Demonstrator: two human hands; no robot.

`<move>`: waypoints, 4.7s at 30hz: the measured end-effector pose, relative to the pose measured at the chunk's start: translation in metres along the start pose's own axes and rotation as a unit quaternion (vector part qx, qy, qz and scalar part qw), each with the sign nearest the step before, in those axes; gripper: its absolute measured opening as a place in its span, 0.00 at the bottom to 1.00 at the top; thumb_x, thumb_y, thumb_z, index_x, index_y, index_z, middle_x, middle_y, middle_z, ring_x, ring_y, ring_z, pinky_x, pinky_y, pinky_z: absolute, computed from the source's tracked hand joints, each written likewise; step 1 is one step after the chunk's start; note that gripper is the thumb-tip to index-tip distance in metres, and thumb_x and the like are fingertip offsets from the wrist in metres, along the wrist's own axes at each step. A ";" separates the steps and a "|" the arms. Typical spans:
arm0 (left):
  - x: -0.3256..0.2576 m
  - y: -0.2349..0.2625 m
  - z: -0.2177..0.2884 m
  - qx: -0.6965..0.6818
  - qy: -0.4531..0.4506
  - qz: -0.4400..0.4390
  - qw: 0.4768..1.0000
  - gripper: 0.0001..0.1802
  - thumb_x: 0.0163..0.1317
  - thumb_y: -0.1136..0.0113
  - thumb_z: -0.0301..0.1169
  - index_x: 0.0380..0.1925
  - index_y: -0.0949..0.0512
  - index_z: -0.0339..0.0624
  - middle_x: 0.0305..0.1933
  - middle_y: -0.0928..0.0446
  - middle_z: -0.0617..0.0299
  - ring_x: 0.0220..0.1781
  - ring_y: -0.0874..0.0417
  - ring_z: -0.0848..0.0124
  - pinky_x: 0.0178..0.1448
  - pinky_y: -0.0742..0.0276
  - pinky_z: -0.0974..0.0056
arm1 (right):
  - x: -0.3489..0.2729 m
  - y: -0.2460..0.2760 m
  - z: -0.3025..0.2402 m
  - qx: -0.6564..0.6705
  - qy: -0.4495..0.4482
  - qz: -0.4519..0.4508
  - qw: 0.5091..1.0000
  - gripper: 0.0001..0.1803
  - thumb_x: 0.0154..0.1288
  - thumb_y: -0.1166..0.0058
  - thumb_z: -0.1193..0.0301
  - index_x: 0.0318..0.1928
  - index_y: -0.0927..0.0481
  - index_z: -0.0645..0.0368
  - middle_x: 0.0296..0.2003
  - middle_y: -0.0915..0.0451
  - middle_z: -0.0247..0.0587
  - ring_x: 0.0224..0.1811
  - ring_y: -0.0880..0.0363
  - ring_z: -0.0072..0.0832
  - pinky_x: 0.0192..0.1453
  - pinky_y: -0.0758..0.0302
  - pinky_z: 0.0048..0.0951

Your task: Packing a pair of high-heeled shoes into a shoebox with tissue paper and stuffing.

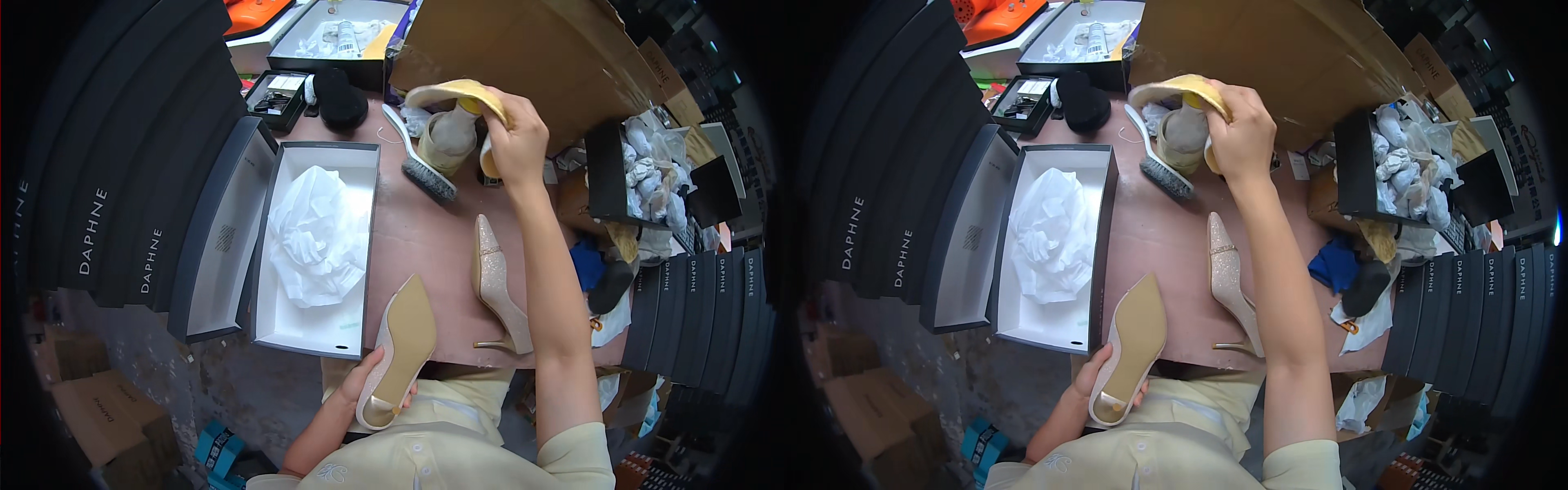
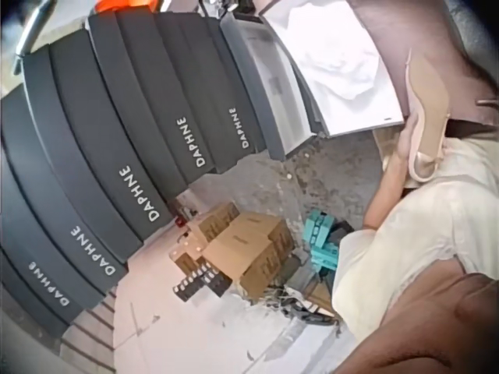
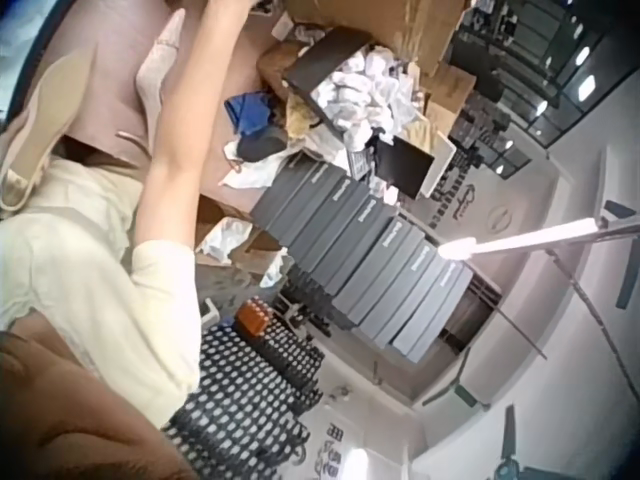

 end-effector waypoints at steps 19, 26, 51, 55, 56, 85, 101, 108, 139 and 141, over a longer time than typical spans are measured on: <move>-0.026 0.030 0.006 0.056 0.029 0.058 0.996 0.36 0.65 0.56 0.56 0.54 0.33 0.31 0.41 0.23 0.39 0.36 0.17 0.52 0.40 0.20 0.56 | -0.237 -0.002 -0.101 0.210 -0.135 -0.305 0.919 0.06 0.54 0.42 0.73 0.33 0.20 0.62 0.28 0.26 0.46 0.34 0.29 0.43 0.41 0.32 0.38; -0.032 0.037 0.004 0.033 0.038 0.069 0.996 0.37 0.64 0.56 0.56 0.55 0.32 0.30 0.42 0.24 0.38 0.37 0.18 0.49 0.42 0.22 0.55 | -0.246 0.003 -0.106 0.225 -0.163 -0.302 0.912 0.07 0.48 0.42 0.78 0.32 0.20 0.61 0.28 0.25 0.45 0.34 0.29 0.43 0.40 0.32 0.38; -0.023 0.037 0.004 0.021 -0.003 0.040 0.999 0.36 0.63 0.52 0.55 0.56 0.34 0.31 0.41 0.24 0.36 0.40 0.19 0.47 0.40 0.20 0.49 | -0.261 0.033 -0.103 0.170 -0.211 -0.302 0.914 0.09 0.49 0.40 0.76 0.34 0.18 0.63 0.28 0.24 0.44 0.35 0.27 0.41 0.40 0.31 0.34; -0.022 0.035 0.001 -0.007 0.003 0.048 0.999 0.37 0.62 0.51 0.56 0.56 0.34 0.31 0.40 0.25 0.34 0.39 0.19 0.47 0.39 0.19 0.51 | -0.248 0.001 -0.051 0.133 -0.258 -0.227 0.930 0.09 0.50 0.40 0.75 0.35 0.18 0.62 0.29 0.24 0.45 0.35 0.27 0.40 0.40 0.32 0.33; -0.021 0.029 0.001 -0.032 0.006 0.033 0.999 0.37 0.62 0.51 0.56 0.57 0.34 0.31 0.40 0.25 0.34 0.38 0.19 0.47 0.39 0.19 0.51 | -0.242 -0.008 -0.040 0.123 -0.275 -0.196 0.933 0.09 0.50 0.40 0.75 0.35 0.18 0.62 0.29 0.24 0.45 0.35 0.27 0.39 0.40 0.32 0.33; -0.093 -0.184 0.154 0.851 -0.221 0.451 0.152 0.26 0.55 0.39 0.38 0.49 0.26 0.29 0.36 0.22 0.44 0.35 0.19 0.55 0.43 0.25 0.58 | -0.224 0.092 -0.037 -0.115 -0.140 -0.343 0.922 0.08 0.49 0.39 0.75 0.32 0.19 0.63 0.29 0.23 0.44 0.39 0.28 0.41 0.46 0.31 0.35; 0.051 -0.055 -0.012 0.310 -0.149 0.159 0.926 0.39 0.57 0.37 0.28 0.65 0.45 0.37 0.60 0.32 0.51 0.62 0.28 0.63 0.61 0.29 0.59 | -0.307 0.089 -0.048 0.656 -0.555 -0.077 0.505 0.11 0.64 0.46 0.77 0.46 0.22 0.65 0.37 0.18 0.39 0.37 0.20 0.21 0.42 0.23 0.23; 0.018 -0.021 -0.011 0.263 -0.140 0.169 0.940 0.36 0.53 0.39 0.23 0.62 0.43 0.36 0.54 0.29 0.46 0.54 0.22 0.51 0.55 0.22 0.55 | -0.280 0.145 0.003 0.238 -0.473 -0.058 0.846 0.08 0.58 0.44 0.80 0.40 0.20 0.67 0.37 0.22 0.36 0.38 0.25 0.20 0.42 0.28 0.22; 0.022 0.004 0.004 0.274 -0.085 0.186 0.940 0.29 0.50 0.35 0.20 0.55 0.32 0.34 0.49 0.24 0.53 0.51 0.20 0.59 0.54 0.23 0.57 | -0.232 0.041 -0.019 0.121 -0.254 -0.237 0.930 0.11 0.50 0.45 0.82 0.36 0.20 0.61 0.33 0.22 0.45 0.35 0.20 0.40 0.39 0.25 0.33; 0.021 0.004 0.004 0.247 -0.095 0.181 0.947 0.29 0.50 0.35 0.21 0.55 0.32 0.34 0.47 0.23 0.52 0.50 0.19 0.60 0.54 0.22 0.58 | -0.241 0.048 -0.050 0.155 -0.226 -0.285 0.918 0.09 0.53 0.44 0.79 0.37 0.20 0.62 0.33 0.22 0.45 0.34 0.20 0.39 0.38 0.25 0.33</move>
Point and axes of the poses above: each hand's wrist, its own x-axis towards the middle knuckle, its own y-axis out of the back of the hand, z = x × y, the point moved 6 cm from there along x, towards the middle knuckle
